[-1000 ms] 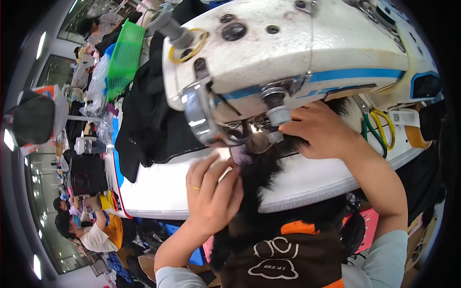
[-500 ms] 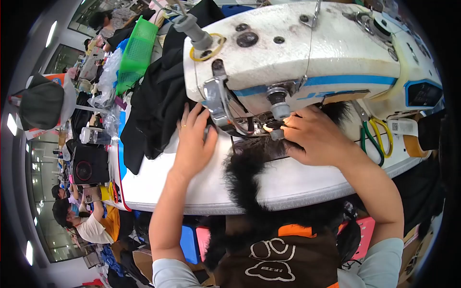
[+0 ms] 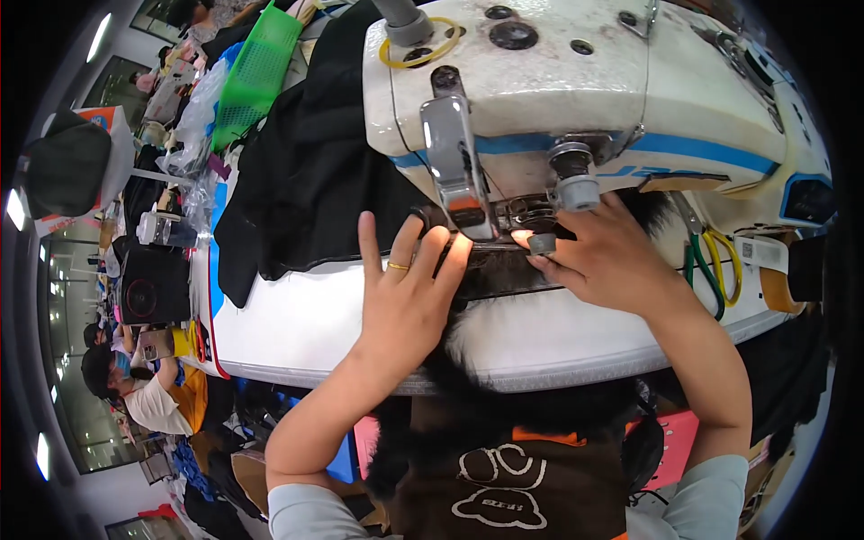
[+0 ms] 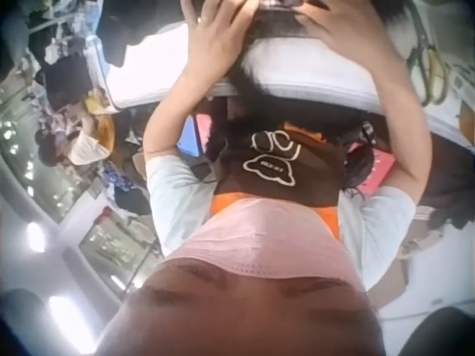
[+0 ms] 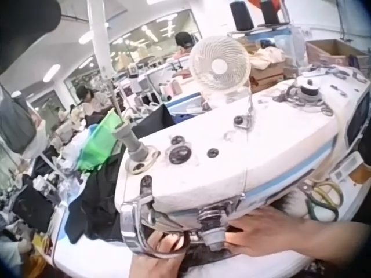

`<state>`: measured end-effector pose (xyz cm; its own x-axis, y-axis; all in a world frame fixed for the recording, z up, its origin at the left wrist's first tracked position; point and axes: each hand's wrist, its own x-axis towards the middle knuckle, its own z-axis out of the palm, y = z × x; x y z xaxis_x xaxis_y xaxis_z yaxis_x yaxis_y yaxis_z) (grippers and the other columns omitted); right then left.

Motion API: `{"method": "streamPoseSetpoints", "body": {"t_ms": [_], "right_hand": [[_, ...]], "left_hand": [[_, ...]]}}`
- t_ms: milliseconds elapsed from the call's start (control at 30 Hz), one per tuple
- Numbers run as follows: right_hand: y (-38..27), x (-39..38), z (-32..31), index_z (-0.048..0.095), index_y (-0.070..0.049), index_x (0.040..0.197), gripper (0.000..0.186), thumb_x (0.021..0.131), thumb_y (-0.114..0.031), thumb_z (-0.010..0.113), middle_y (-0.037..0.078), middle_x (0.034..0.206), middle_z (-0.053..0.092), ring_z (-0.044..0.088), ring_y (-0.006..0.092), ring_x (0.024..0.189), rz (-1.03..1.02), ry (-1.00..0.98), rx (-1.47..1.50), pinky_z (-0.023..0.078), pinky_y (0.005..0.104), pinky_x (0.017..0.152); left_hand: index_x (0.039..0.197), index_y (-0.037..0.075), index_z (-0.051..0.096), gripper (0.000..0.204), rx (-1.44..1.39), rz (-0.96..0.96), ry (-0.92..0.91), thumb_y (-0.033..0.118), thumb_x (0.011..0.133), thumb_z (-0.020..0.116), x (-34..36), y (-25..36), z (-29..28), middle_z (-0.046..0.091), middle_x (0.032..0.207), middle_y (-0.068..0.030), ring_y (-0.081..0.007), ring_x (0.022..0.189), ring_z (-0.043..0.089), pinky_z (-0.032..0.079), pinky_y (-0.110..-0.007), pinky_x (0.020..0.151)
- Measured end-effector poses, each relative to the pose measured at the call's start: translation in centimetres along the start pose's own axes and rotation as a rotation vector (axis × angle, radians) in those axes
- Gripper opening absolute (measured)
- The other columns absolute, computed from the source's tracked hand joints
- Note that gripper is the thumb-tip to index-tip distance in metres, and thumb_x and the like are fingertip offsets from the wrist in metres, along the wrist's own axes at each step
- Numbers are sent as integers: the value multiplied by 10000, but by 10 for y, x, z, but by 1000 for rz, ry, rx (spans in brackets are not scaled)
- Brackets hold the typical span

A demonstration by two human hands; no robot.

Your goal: Sewing a faux fur trim onto a black fabric garment piece using an industrial sewing machine.

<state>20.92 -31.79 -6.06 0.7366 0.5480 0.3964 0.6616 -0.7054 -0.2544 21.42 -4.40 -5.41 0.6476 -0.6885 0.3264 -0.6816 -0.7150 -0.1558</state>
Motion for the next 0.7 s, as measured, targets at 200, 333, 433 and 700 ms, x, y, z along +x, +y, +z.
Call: {"method": "streamPoseSetpoints", "body": {"t_ms": [200, 333, 433, 700], "right_hand": [[-2, 2, -4, 706, -146, 1041, 255, 800, -188, 779, -3, 1029, 600, 565, 221, 1037, 18, -8, -13, 421, 425, 951], [0, 5, -5, 703, -267, 1264, 458, 832, -115, 697, 57, 1133, 667, 642, 291, 1023, -69, -45, 0, 510, 405, 886], [1, 4, 4, 704, -256, 1266, 531, 791, -22, 677, 64, 1178, 673, 638, 296, 1066, -105, -42, 61, 518, 404, 915], [4, 1, -2, 712, -251, 1268, 631, 722, 60, 651, 85, 1200, 674, 629, 302, 1128, -60, -153, 67, 528, 392, 954]], "left_hand": [[1209, 62, 661, 396, 58, 81, 42, 129, 820, 627, -10, 0, -9, 599, 1148, -78, -274, 1161, 543, 387, -515, 1021], [1181, 20, 659, 396, -25, 124, 83, 116, 797, 649, -11, -4, -7, 610, 1138, -114, -295, 1098, 563, 470, -448, 932], [1176, 18, 663, 394, -68, 135, 63, 128, 798, 638, -11, -2, -9, 632, 1189, -113, -315, 1087, 575, 483, -433, 880], [1141, 3, 656, 386, -95, 96, 61, 105, 769, 641, -17, -5, -10, 627, 1178, -131, -340, 1053, 577, 487, -456, 885]]}}
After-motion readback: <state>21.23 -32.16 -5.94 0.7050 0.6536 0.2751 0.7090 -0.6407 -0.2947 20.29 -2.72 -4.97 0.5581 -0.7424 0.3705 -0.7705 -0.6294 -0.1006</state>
